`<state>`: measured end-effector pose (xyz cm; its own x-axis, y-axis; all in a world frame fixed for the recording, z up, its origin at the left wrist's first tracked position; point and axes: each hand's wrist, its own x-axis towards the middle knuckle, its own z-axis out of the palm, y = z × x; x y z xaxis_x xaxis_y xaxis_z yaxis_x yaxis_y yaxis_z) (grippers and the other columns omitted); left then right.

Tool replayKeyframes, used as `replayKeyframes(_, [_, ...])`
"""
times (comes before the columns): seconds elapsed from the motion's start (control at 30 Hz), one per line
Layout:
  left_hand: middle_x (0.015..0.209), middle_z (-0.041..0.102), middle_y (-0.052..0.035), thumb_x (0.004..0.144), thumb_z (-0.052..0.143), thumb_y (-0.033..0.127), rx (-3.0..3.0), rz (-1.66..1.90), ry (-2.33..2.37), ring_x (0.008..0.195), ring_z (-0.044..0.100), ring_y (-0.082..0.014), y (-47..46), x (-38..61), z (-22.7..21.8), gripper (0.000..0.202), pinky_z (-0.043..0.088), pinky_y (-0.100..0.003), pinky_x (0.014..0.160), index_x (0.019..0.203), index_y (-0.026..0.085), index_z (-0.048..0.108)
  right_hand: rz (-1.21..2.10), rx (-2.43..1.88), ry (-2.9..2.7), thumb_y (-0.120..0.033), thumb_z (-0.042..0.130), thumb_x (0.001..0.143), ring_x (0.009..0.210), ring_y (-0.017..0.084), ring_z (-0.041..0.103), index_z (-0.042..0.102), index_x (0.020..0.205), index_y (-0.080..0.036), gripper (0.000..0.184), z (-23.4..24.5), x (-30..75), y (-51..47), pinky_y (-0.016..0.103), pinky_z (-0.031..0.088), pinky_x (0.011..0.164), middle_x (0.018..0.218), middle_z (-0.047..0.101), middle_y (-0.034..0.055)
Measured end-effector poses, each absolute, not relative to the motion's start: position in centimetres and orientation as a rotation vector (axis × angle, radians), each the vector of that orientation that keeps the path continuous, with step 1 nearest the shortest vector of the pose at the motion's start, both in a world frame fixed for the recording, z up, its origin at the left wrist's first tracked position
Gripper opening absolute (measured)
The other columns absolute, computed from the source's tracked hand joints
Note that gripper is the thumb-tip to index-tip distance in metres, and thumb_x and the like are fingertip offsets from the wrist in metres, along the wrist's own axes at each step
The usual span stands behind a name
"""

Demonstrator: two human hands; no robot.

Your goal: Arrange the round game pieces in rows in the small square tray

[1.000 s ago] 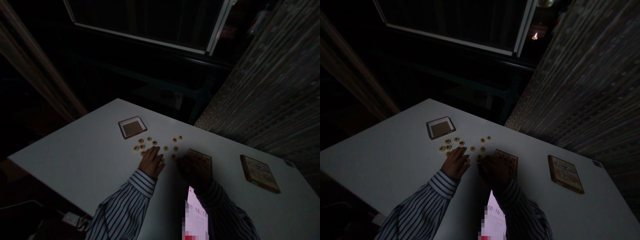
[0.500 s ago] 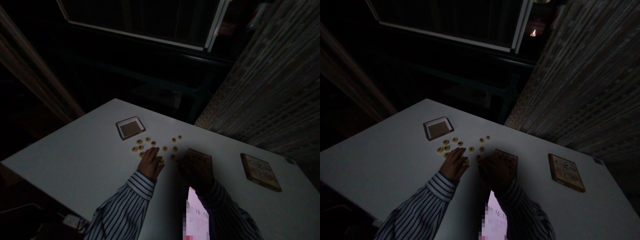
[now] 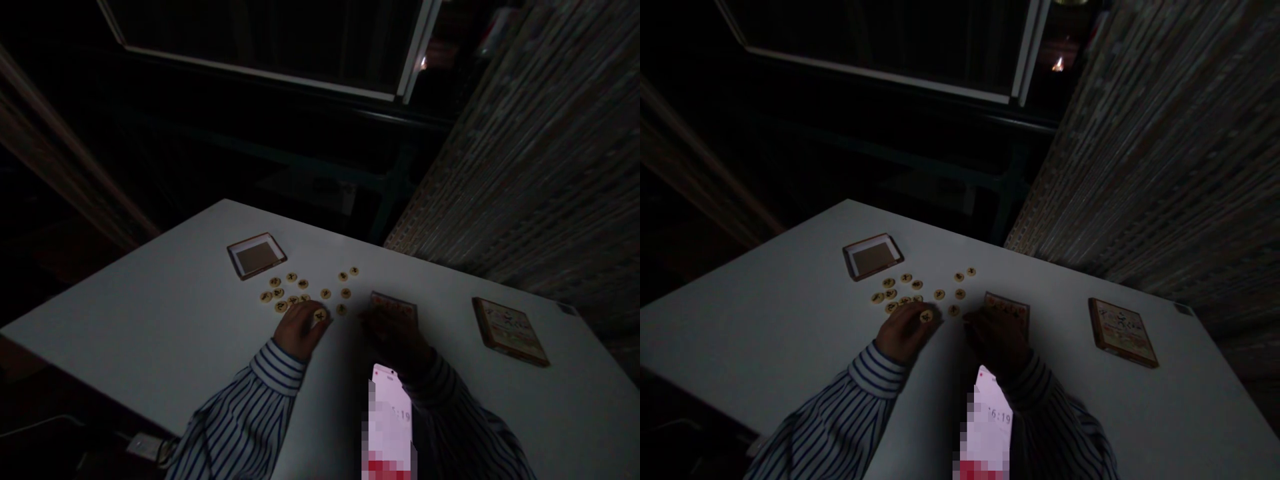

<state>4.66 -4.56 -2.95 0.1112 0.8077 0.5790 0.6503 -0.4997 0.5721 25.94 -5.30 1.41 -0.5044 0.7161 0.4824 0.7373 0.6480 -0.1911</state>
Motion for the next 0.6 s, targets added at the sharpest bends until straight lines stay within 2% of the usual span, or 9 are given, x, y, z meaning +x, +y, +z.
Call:
replayKeyframes(0.13, [0.077, 0.063, -0.0035, 0.065, 0.060, 0.034, 1.791, 1.323, 1.551, 0.070, 0.059, -0.0156, -5.1, 5.7, -1.9, 0.025, 0.048, -0.029, 0.067, 0.084, 0.018, 0.059, -0.016, -1.111, -2.334, -0.021, 0.040, 0.083, 0.074, 0.017, 0.059, 0.059, 0.088, -0.016, 0.020, 1.8, 26.3, -5.7, 0.031, 0.047, 0.068, 0.080, 0.063, 0.0084])
replayKeyframes(0.3, [0.061, 0.060, 0.0015, 0.056, 0.067, 0.030, 1.255, 1.301, 1.377, 0.054, 0.056, -0.0107, -5.0, 7.1, -1.0, 0.029, 0.047, -0.022, 0.053, 0.080, 0.016, 0.058, 0.030, -1.189, -2.332, -0.022, 0.043, 0.082, 0.075, 0.016, 0.059, 0.059, 0.088, -0.017, 0.018, 2.0, 26.9, -6.0, 0.030, 0.047, 0.067, 0.081, 0.064, 0.0072])
replayKeyframes(0.6, [0.059, 0.060, 0.0023, 0.047, 0.071, 0.020, 0.886, 1.325, 1.116, 0.056, 0.055, -0.0081, -3.5, 10.4, 0.1, 0.033, 0.045, -0.019, 0.055, 0.074, 0.014, 0.053, 0.048, -1.265, -2.267, -0.027, 0.042, 0.083, 0.079, 0.016, 0.059, 0.059, 0.093, -0.019, 0.021, 2.0, 29.0, -5.2, 0.029, 0.048, 0.070, 0.089, 0.064, 0.0060])
